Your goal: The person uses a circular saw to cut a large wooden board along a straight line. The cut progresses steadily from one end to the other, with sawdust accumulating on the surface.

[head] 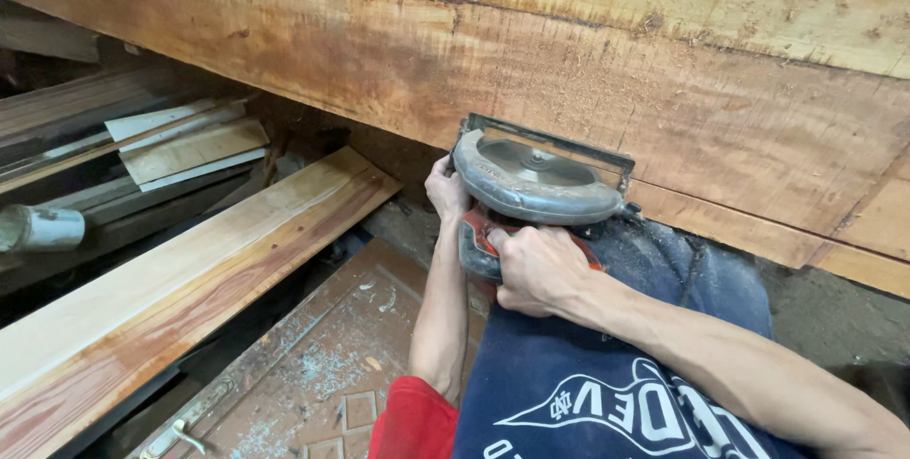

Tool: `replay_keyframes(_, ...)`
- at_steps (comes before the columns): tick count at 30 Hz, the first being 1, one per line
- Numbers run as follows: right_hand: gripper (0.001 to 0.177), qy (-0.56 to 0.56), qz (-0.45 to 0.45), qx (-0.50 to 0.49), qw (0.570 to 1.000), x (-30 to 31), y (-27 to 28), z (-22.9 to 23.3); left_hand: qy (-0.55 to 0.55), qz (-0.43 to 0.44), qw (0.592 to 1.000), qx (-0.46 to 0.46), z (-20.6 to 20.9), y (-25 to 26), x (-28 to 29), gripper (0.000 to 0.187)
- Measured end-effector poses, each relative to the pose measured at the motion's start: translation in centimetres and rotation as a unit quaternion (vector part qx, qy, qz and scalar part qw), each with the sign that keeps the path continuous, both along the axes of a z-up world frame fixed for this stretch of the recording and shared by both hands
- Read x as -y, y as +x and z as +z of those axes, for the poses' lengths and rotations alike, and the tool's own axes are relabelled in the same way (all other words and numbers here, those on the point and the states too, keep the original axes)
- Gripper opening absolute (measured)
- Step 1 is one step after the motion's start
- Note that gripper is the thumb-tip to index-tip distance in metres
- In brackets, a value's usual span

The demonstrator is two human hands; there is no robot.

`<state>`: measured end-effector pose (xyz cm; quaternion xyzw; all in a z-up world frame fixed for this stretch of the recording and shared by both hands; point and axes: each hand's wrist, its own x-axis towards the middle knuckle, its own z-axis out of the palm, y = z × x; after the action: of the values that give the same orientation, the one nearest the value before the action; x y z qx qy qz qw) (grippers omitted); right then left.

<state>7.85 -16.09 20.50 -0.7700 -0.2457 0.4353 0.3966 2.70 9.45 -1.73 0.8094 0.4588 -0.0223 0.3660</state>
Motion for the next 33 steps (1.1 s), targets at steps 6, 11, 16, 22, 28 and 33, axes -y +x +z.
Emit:
replay_keyframes(6, 0.047, 0.015, -0.011, -0.002, 1.000, -0.8, 0.2, -0.1, -0.038, 0.005, 0.999, 0.029, -0.1, 0.5, -1.0, 0.028)
replay_keyframes(11, 0.047, -0.009, -0.002, -0.003, 1.000, -1.6, 0.1, -0.2, -0.018, 0.004, 1.000, 0.003, 0.2, 0.3, -1.1, 0.028)
replay_keyframes(16, 0.048, -0.014, -0.008, 0.001, 1.000, -1.7, 0.3, 0.0, -0.020, -0.002, 1.000, 0.015, 0.6, 0.5, -0.8, 0.031)
replay_keyframes(22, 0.051, -0.013, 0.001, 0.006, 1.000, -2.1, 0.6, 0.0, -0.036, 0.012, 0.999, 0.031, 0.5, 0.7, -1.0, 0.029)
replay_keyframes(28, 0.049, 0.001, -0.006, 0.002, 1.000, -2.7, 1.0, 0.2, -0.002, -0.012, 1.000, 0.018, 1.5, 1.3, -1.4, 0.029)
replay_keyframes(33, 0.048, 0.000, -0.003, -0.002, 1.000, -3.4, 1.2, 0.2, -0.020, 0.012, 1.000, 0.015, 1.5, 1.5, -2.0, 0.028)
